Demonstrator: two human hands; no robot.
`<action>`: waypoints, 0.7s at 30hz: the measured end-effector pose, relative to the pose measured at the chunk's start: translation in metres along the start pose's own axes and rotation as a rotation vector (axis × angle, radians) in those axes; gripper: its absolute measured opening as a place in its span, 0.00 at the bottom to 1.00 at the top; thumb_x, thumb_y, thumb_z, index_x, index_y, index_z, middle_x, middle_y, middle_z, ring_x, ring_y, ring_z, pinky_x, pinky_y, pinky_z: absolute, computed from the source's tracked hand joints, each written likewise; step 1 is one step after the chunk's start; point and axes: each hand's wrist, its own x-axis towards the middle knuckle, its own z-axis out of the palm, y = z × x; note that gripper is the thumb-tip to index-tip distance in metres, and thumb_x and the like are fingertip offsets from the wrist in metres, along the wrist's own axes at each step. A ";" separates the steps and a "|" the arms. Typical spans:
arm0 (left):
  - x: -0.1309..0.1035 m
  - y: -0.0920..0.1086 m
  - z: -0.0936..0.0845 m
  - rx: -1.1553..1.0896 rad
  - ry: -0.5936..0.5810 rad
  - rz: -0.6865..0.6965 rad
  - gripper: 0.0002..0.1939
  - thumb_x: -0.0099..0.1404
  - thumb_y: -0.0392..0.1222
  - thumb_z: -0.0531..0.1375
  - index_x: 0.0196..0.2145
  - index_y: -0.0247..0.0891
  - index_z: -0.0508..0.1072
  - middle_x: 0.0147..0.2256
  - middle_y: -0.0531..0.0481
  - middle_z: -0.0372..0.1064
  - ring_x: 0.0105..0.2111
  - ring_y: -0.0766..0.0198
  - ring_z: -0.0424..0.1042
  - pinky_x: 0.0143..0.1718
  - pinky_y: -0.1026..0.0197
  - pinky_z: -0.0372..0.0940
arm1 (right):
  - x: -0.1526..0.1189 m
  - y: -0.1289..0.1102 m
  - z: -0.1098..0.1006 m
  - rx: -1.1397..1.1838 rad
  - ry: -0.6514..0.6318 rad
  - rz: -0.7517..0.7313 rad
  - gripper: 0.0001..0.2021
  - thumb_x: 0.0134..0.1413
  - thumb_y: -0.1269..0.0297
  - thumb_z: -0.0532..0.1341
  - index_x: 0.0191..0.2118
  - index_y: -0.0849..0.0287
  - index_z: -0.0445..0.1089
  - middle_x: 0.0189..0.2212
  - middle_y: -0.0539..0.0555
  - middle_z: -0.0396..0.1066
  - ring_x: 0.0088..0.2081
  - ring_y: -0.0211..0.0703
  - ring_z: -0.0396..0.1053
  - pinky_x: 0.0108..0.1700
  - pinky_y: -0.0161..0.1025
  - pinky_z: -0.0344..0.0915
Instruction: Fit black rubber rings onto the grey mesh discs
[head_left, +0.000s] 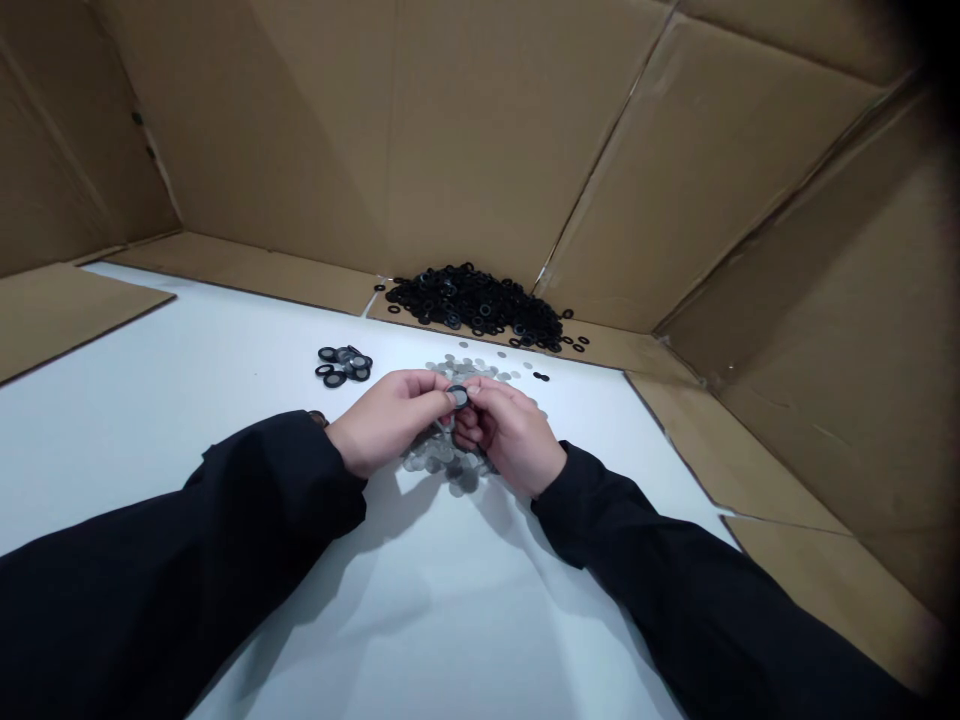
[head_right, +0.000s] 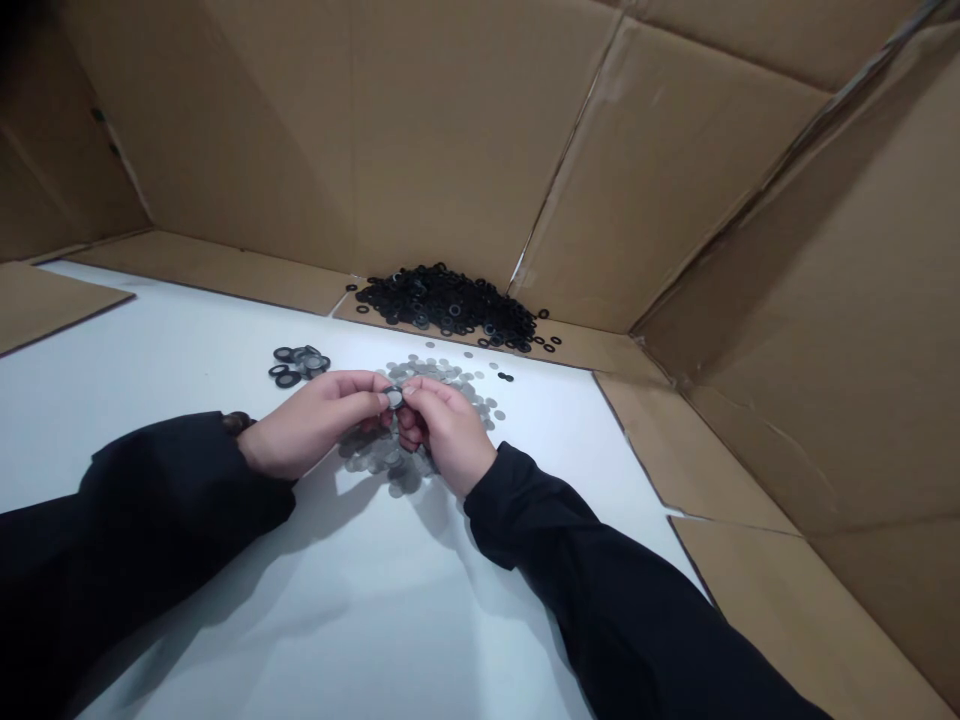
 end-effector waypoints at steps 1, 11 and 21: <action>0.000 -0.001 -0.001 -0.010 -0.003 -0.001 0.08 0.59 0.41 0.59 0.26 0.35 0.69 0.24 0.53 0.67 0.24 0.69 0.63 0.30 0.64 0.59 | 0.000 -0.001 0.001 0.003 -0.004 0.007 0.09 0.52 0.61 0.60 0.26 0.58 0.62 0.19 0.46 0.55 0.21 0.34 0.49 0.23 0.35 0.49; 0.003 -0.006 -0.002 -0.186 -0.024 -0.003 0.07 0.56 0.40 0.60 0.25 0.33 0.70 0.26 0.47 0.66 0.28 0.64 0.64 0.31 0.60 0.57 | -0.001 -0.005 0.001 0.013 -0.030 0.033 0.13 0.54 0.58 0.59 0.24 0.58 0.60 0.18 0.45 0.50 0.19 0.32 0.44 0.22 0.34 0.44; 0.004 -0.008 -0.002 -0.233 -0.022 -0.018 0.06 0.55 0.39 0.61 0.24 0.32 0.71 0.26 0.47 0.68 0.28 0.65 0.64 0.30 0.60 0.57 | -0.002 -0.005 0.002 -0.044 0.015 0.012 0.15 0.51 0.54 0.62 0.24 0.57 0.60 0.17 0.44 0.50 0.19 0.32 0.45 0.22 0.35 0.45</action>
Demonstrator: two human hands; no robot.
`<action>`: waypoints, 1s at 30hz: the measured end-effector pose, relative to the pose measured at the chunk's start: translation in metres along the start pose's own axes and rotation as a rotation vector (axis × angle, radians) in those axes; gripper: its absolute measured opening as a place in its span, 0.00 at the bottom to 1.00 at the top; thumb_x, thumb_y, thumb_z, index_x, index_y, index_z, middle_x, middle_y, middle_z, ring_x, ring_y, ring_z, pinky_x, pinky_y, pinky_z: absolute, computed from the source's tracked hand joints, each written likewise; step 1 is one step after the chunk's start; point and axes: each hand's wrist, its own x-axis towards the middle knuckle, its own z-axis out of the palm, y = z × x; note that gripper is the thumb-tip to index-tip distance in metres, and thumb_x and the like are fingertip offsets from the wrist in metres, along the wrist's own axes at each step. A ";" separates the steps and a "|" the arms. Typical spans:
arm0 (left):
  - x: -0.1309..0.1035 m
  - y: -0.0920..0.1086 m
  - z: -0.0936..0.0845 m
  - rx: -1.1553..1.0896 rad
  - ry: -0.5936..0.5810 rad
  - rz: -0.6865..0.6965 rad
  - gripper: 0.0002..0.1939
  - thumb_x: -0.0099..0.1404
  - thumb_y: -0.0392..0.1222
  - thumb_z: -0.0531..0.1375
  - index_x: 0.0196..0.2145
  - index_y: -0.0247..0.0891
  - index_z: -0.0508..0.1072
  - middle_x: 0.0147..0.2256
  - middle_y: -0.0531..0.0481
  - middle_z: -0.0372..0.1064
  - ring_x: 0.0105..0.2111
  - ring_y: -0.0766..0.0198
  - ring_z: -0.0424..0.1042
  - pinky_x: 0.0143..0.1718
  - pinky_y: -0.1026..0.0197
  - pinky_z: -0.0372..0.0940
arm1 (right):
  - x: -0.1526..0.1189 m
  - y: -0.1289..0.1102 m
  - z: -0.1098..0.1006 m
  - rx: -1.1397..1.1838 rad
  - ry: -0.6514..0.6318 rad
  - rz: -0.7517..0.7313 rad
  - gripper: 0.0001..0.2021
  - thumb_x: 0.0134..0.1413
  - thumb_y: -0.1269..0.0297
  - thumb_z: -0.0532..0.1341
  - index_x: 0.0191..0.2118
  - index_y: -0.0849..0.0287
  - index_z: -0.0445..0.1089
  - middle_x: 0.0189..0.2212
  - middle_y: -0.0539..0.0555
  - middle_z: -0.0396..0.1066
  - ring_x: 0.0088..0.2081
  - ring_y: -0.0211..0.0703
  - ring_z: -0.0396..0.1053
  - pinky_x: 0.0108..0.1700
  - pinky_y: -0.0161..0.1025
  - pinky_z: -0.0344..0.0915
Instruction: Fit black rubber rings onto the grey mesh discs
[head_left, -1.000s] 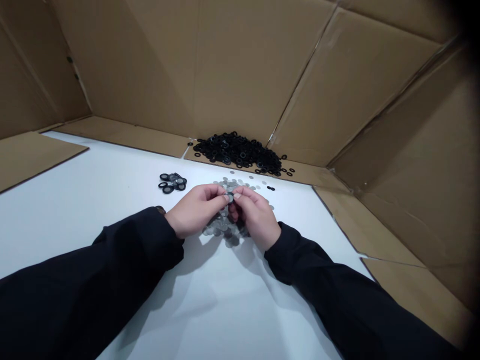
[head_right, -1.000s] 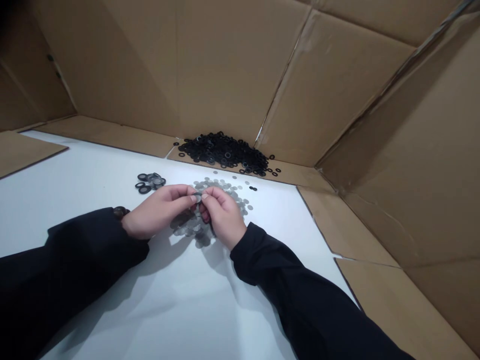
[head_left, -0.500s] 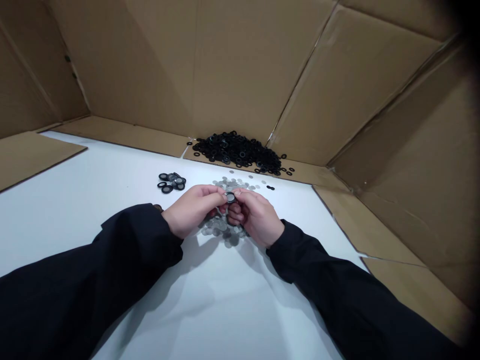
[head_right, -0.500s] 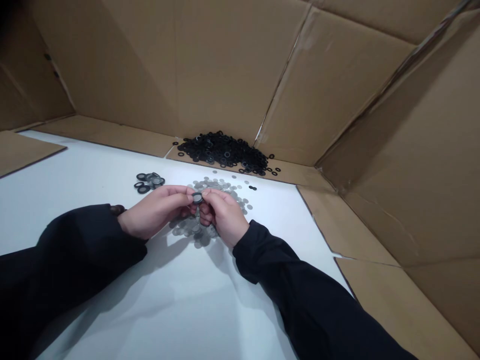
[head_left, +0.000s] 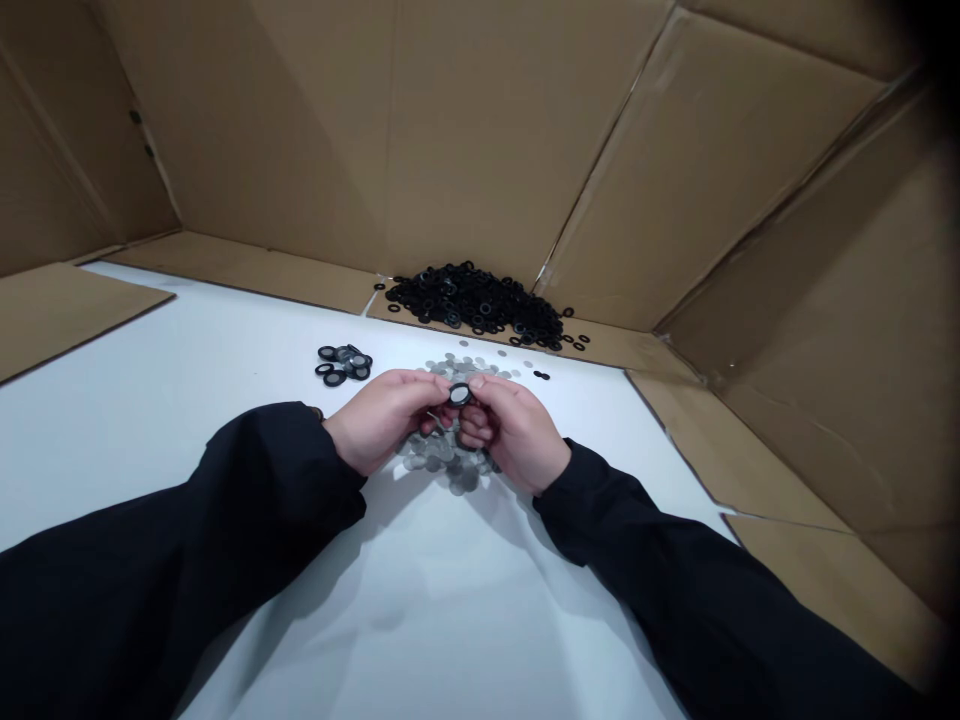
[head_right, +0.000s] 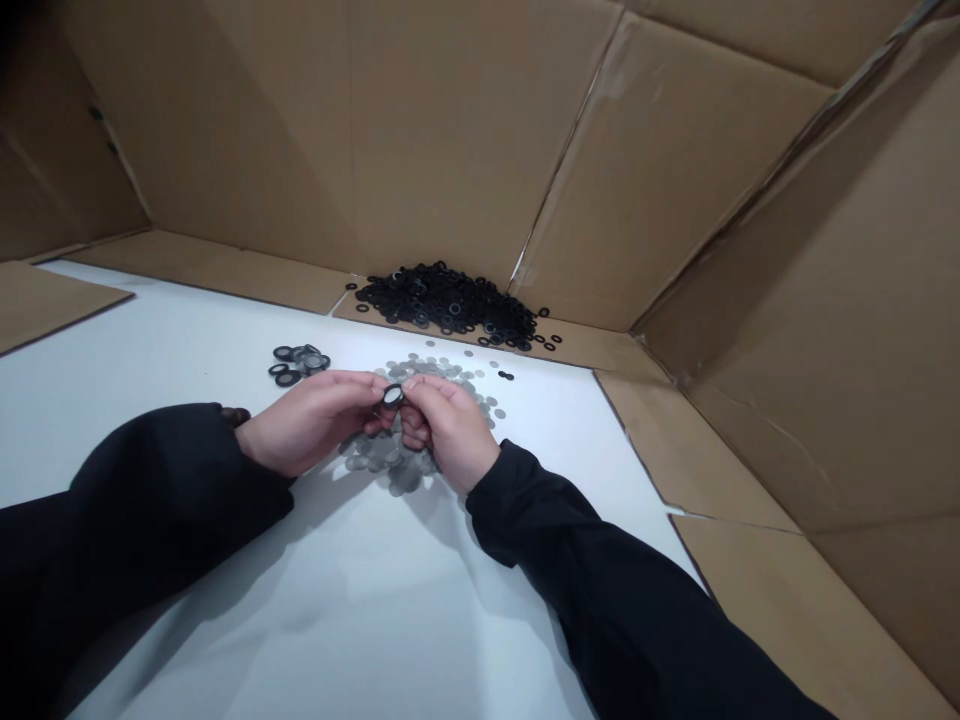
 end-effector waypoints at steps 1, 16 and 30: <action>0.000 0.000 0.000 -0.001 0.003 -0.003 0.06 0.55 0.39 0.61 0.24 0.32 0.71 0.26 0.47 0.67 0.28 0.65 0.64 0.30 0.61 0.57 | 0.000 0.000 0.000 0.003 0.004 -0.005 0.16 0.51 0.53 0.63 0.24 0.57 0.59 0.16 0.43 0.50 0.18 0.32 0.45 0.22 0.35 0.45; -0.003 0.002 0.002 0.184 0.007 -0.009 0.05 0.56 0.39 0.62 0.28 0.34 0.71 0.25 0.52 0.68 0.25 0.68 0.64 0.30 0.63 0.59 | 0.005 0.005 -0.004 0.016 0.053 -0.062 0.16 0.52 0.53 0.64 0.25 0.58 0.61 0.16 0.43 0.53 0.18 0.31 0.48 0.21 0.33 0.45; -0.003 0.005 0.002 0.283 0.016 0.006 0.08 0.58 0.42 0.61 0.31 0.35 0.69 0.25 0.54 0.64 0.24 0.70 0.61 0.26 0.65 0.57 | 0.003 0.009 -0.008 -0.366 0.144 -0.247 0.18 0.57 0.47 0.60 0.29 0.58 0.64 0.19 0.44 0.57 0.21 0.33 0.53 0.23 0.32 0.51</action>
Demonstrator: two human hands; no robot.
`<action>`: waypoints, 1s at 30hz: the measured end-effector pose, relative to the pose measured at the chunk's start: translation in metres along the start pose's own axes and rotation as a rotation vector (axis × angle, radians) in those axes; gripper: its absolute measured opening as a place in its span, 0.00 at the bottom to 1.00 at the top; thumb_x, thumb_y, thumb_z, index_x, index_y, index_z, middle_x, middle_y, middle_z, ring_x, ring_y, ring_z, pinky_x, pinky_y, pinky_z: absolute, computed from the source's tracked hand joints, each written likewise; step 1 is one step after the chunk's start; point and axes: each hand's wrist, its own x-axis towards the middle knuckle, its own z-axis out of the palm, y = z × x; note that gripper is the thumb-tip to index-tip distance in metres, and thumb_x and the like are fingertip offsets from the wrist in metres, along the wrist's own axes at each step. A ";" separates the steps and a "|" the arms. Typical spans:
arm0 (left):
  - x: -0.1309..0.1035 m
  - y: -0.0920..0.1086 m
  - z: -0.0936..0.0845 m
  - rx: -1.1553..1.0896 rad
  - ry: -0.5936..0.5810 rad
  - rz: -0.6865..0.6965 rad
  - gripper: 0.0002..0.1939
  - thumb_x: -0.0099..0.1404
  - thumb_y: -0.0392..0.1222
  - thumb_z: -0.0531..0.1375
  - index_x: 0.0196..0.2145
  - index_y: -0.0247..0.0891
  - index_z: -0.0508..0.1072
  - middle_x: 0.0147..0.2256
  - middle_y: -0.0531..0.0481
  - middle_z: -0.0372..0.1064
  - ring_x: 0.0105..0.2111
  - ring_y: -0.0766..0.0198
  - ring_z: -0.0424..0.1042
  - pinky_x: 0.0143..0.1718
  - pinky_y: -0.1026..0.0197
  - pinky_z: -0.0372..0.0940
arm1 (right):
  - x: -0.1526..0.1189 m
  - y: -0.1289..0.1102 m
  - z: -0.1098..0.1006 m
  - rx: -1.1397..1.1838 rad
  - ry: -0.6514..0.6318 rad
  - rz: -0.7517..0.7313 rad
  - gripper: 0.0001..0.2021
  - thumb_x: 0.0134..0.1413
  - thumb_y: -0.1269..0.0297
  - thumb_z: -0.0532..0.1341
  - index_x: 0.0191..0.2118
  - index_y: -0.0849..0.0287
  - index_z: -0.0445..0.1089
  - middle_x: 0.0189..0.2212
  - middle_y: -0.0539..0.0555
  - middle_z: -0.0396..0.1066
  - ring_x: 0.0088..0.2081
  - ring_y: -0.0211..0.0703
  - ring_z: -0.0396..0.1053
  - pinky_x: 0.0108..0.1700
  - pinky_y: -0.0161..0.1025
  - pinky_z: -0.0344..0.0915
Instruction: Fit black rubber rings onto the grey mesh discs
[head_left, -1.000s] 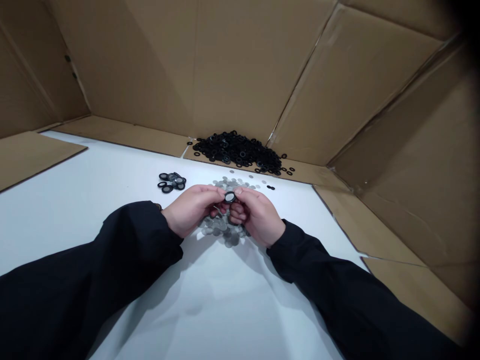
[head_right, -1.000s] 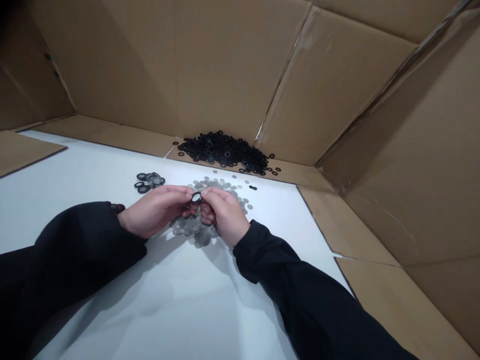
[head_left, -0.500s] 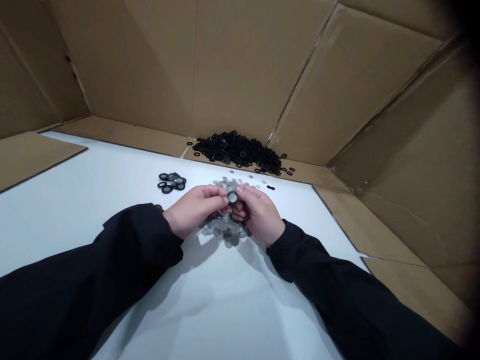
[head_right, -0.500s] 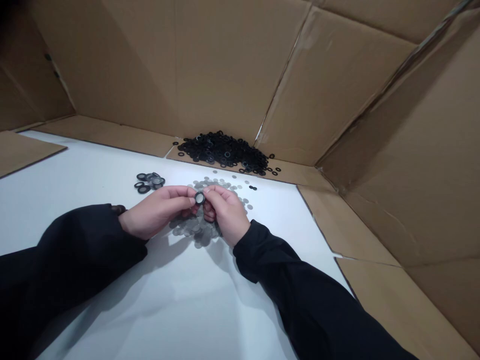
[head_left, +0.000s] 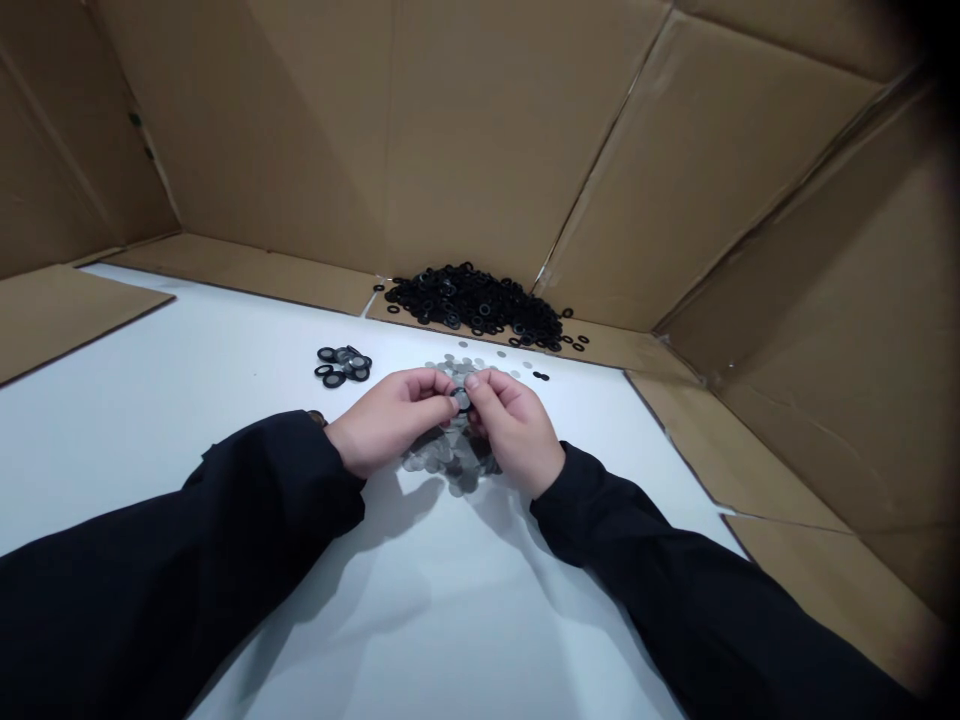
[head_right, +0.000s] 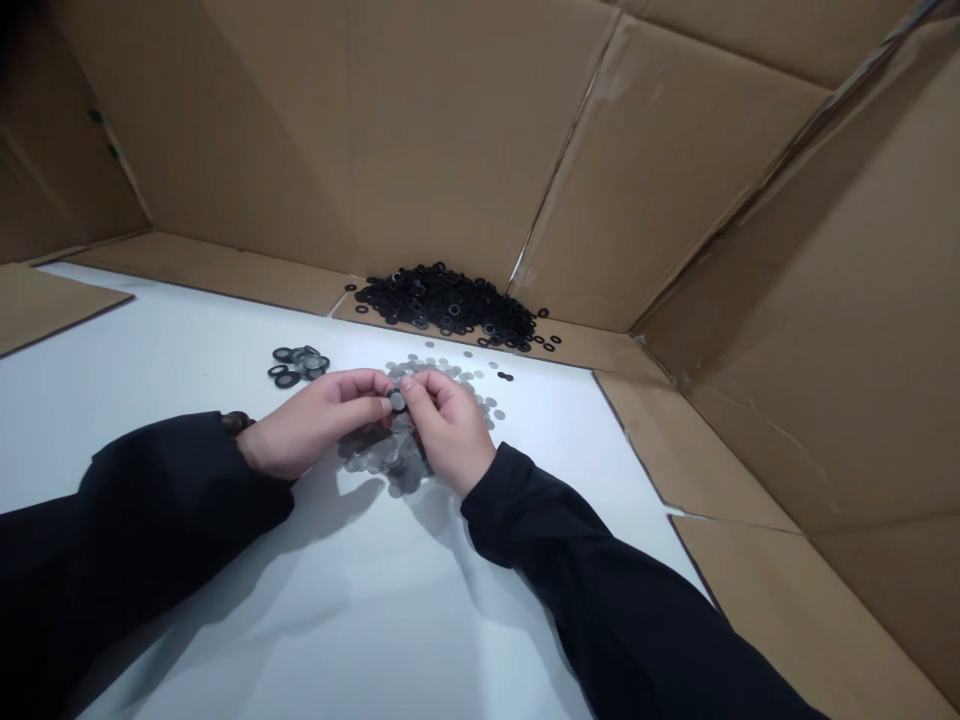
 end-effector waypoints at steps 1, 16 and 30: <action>0.000 0.001 0.000 0.011 0.008 0.009 0.08 0.58 0.43 0.61 0.31 0.35 0.69 0.25 0.54 0.64 0.23 0.70 0.61 0.26 0.65 0.57 | -0.001 0.000 0.000 -0.052 -0.001 -0.026 0.18 0.58 0.47 0.59 0.30 0.58 0.65 0.19 0.45 0.57 0.21 0.33 0.53 0.24 0.32 0.52; 0.000 0.003 -0.011 0.555 0.067 0.187 0.07 0.59 0.42 0.57 0.30 0.35 0.72 0.25 0.55 0.65 0.25 0.69 0.60 0.28 0.65 0.56 | -0.005 -0.006 -0.005 -0.399 -0.047 -0.214 0.05 0.58 0.63 0.59 0.34 0.59 0.67 0.25 0.48 0.64 0.26 0.35 0.60 0.28 0.34 0.58; 0.000 0.004 -0.008 0.467 0.088 0.156 0.08 0.61 0.43 0.57 0.30 0.36 0.70 0.24 0.55 0.65 0.23 0.69 0.61 0.26 0.65 0.57 | -0.005 -0.006 -0.003 -0.539 0.013 -0.282 0.06 0.59 0.63 0.55 0.32 0.57 0.61 0.23 0.46 0.59 0.25 0.37 0.58 0.30 0.36 0.56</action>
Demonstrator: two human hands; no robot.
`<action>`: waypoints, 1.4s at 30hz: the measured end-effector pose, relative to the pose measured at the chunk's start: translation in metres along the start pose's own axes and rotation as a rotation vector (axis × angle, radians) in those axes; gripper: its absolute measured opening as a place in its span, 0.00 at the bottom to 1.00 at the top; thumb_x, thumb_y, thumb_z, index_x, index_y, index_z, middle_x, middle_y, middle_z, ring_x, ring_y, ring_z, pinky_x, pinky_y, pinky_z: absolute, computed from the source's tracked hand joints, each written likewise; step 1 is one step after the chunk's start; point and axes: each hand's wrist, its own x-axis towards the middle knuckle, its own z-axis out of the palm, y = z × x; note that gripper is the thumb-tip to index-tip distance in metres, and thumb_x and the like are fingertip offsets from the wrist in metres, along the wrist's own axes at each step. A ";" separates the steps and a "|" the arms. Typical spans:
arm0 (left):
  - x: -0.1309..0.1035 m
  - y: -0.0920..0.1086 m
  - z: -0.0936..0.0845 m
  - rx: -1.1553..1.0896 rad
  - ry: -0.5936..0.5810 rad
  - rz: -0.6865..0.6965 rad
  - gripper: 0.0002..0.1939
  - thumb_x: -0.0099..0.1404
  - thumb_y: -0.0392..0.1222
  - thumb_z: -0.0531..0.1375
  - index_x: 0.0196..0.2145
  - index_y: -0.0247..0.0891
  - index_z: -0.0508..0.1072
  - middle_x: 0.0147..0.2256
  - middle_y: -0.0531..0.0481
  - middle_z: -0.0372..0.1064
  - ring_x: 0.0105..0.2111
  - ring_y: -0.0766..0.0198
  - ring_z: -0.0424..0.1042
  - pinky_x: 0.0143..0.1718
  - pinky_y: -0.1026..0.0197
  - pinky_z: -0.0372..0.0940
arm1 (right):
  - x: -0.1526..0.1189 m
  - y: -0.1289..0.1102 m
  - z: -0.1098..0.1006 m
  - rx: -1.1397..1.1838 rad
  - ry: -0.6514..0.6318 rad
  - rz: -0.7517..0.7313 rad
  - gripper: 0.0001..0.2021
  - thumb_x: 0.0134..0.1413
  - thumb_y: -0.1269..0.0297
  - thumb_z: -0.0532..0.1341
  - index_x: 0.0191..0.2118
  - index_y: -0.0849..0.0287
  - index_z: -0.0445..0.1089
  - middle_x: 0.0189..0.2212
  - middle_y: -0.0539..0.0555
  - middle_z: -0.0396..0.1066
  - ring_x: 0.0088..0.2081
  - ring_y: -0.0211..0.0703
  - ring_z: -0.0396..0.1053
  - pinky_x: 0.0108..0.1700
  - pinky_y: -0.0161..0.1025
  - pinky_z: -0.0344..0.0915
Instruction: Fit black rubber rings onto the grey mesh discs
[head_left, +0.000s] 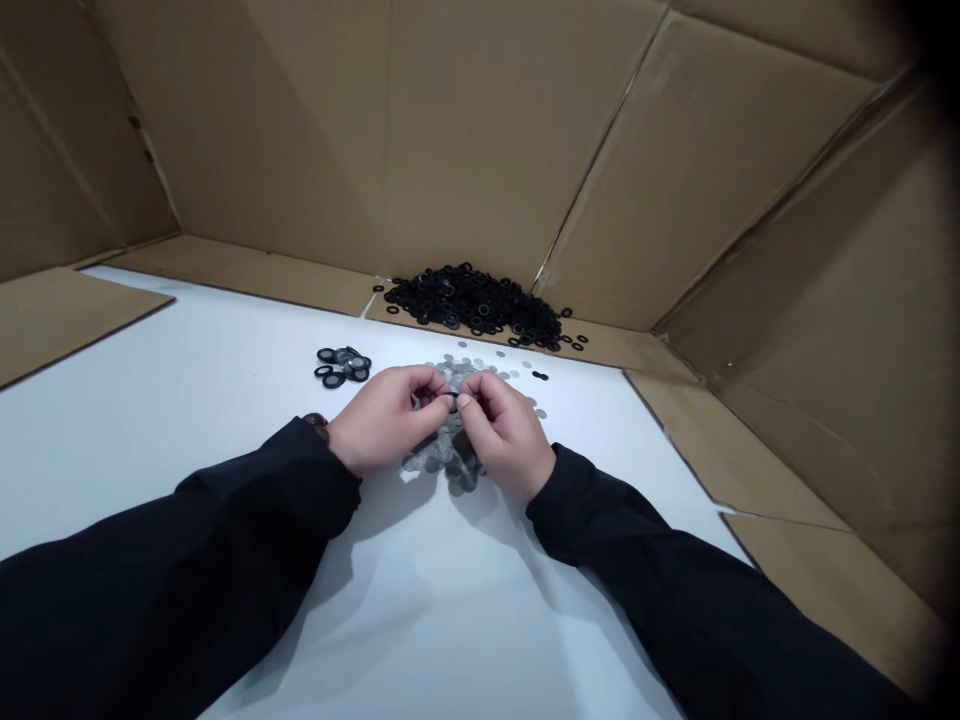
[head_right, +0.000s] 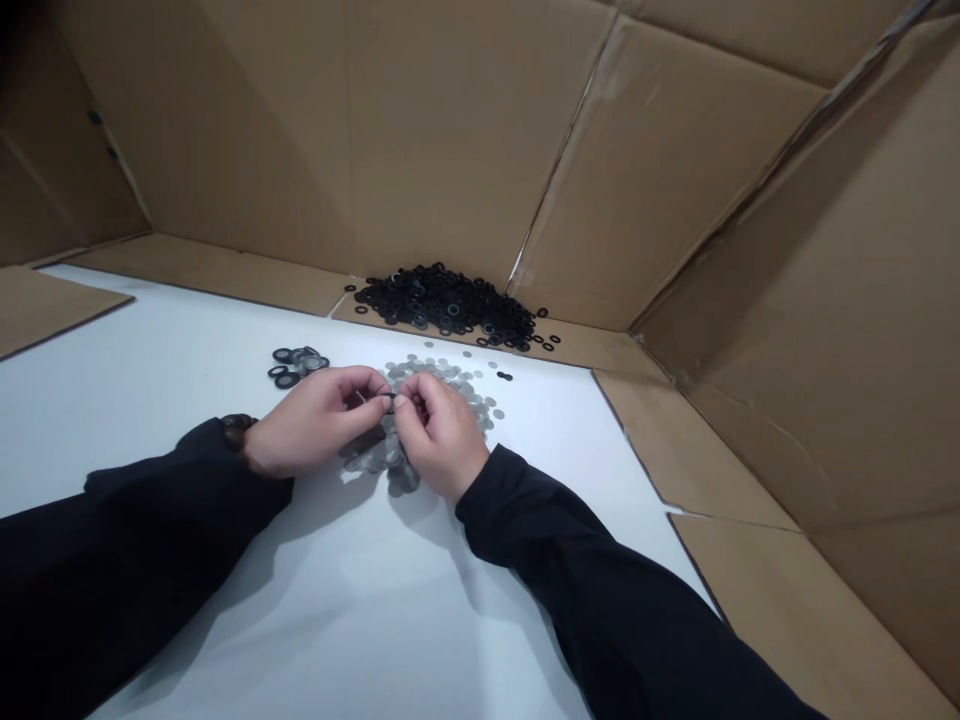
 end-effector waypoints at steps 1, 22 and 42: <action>0.000 -0.001 0.000 -0.024 0.003 0.001 0.08 0.61 0.43 0.57 0.31 0.36 0.70 0.25 0.55 0.65 0.23 0.69 0.61 0.26 0.65 0.57 | -0.001 0.001 0.001 0.041 -0.010 0.019 0.06 0.59 0.62 0.55 0.32 0.57 0.61 0.23 0.46 0.59 0.25 0.37 0.58 0.29 0.36 0.56; 0.000 -0.001 0.001 -0.046 0.043 0.017 0.07 0.60 0.42 0.57 0.30 0.36 0.69 0.24 0.56 0.63 0.23 0.70 0.59 0.26 0.66 0.56 | -0.001 -0.001 0.002 0.097 -0.011 0.020 0.05 0.57 0.63 0.58 0.32 0.58 0.65 0.23 0.46 0.61 0.24 0.34 0.58 0.27 0.34 0.57; -0.001 0.000 0.003 -0.105 0.013 0.006 0.07 0.61 0.43 0.57 0.31 0.36 0.69 0.24 0.56 0.63 0.23 0.70 0.61 0.25 0.66 0.58 | -0.003 0.005 0.005 0.277 0.022 0.089 0.09 0.63 0.57 0.55 0.40 0.57 0.66 0.27 0.48 0.65 0.26 0.35 0.60 0.29 0.34 0.59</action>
